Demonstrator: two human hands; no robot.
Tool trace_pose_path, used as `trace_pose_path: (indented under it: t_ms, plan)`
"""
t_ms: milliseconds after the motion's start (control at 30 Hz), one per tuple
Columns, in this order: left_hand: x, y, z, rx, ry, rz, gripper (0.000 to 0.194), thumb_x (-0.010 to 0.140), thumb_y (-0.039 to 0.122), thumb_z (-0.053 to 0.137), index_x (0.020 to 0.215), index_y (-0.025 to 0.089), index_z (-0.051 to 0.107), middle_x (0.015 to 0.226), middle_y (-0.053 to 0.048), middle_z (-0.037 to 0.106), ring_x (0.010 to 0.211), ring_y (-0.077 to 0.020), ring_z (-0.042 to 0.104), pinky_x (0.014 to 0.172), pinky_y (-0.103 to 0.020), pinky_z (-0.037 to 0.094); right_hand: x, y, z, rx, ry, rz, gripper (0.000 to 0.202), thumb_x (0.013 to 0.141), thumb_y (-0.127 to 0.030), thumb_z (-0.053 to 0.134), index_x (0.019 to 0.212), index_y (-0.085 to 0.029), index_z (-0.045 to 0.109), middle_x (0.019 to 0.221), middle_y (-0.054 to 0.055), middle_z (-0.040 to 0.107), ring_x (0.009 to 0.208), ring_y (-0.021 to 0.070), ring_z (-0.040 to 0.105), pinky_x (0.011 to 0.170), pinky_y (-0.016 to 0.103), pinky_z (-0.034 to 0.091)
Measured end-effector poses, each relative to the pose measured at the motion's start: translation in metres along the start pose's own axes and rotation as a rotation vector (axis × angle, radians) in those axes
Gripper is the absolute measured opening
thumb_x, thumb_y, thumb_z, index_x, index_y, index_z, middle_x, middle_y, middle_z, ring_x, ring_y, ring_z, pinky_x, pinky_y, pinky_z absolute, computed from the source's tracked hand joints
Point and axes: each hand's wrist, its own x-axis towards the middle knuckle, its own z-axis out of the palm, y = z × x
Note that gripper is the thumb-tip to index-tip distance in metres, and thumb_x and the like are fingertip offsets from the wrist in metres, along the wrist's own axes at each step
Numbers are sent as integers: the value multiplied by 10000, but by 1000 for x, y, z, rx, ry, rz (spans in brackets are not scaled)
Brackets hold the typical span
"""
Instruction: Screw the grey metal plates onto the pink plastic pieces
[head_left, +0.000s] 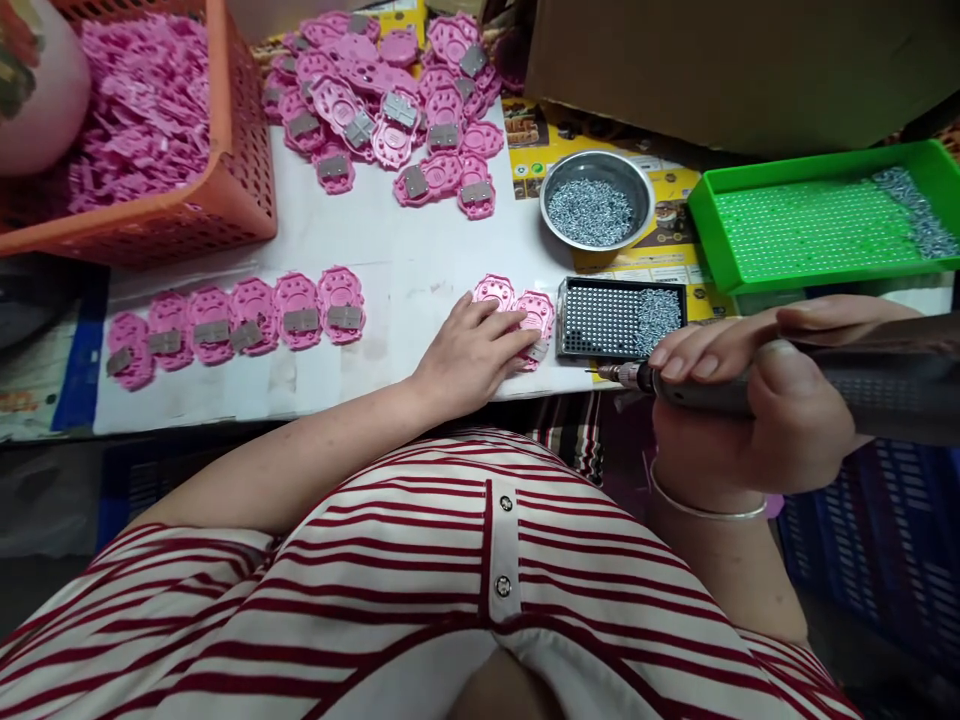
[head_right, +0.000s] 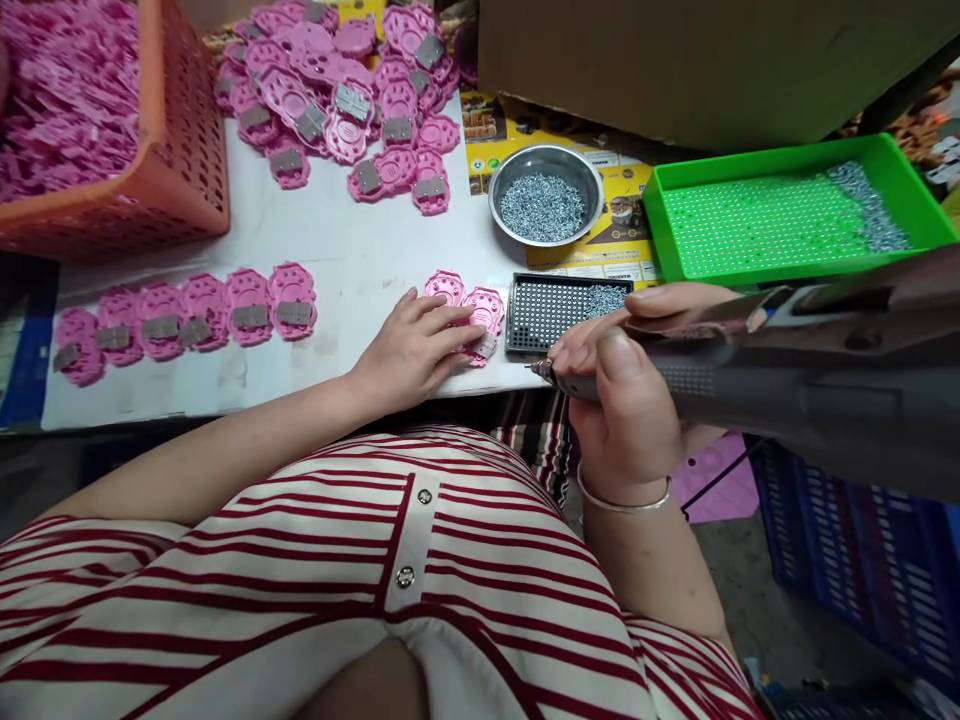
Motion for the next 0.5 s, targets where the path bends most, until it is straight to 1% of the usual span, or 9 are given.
trace_pose_path:
  t_ms: [67, 167, 300, 433, 500]
  plan:
    - [3, 0, -1, 8, 5, -19, 328, 933, 302, 579, 1246, 256, 666, 1335, -69, 641, 1241, -316, 516, 1136, -605, 309, 1, 0, 1, -20, -4, 14, 228, 848, -245, 564, 622, -213, 562, 527, -45, 417, 460, 90, 477, 494, 257, 471]
    - [8, 1, -3, 10, 2, -29, 290, 904, 275, 606, 1176, 245, 702, 1339, -70, 637, 1257, -322, 508, 1163, -627, 266, 2, 1, 1, -18, -27, 42, 301, 865, -286, 569, 578, -206, 532, 520, -42, 415, 469, 94, 480, 509, 265, 470]
    - [11, 3, -4, -2, 14, -45, 220, 886, 286, 628, 1061, 216, 741, 1331, -83, 637, 1264, -333, 502, 1182, -639, 232, 2, 4, 1, -5, -58, 28, 293, 878, -292, 559, 597, -208, 547, 524, -45, 417, 472, 88, 478, 520, 259, 469]
    - [11, 2, -6, 26, 31, -34, 186, 893, 295, 628, 1019, 210, 737, 1339, -79, 633, 1272, -327, 504, 1188, -628, 235, 0, 7, 1, -9, -50, 24, 267, 881, -302, 556, 633, -204, 554, 547, -45, 400, 490, 82, 489, 536, 252, 482]
    - [11, 0, -6, 40, 38, -24, 166, 901, 291, 622, 999, 211, 729, 1351, -75, 625, 1278, -320, 503, 1197, -624, 223, -1, 9, 0, -22, -46, 28, 284, 878, -331, 578, 626, -206, 541, 546, -47, 387, 483, 82, 484, 532, 255, 483]
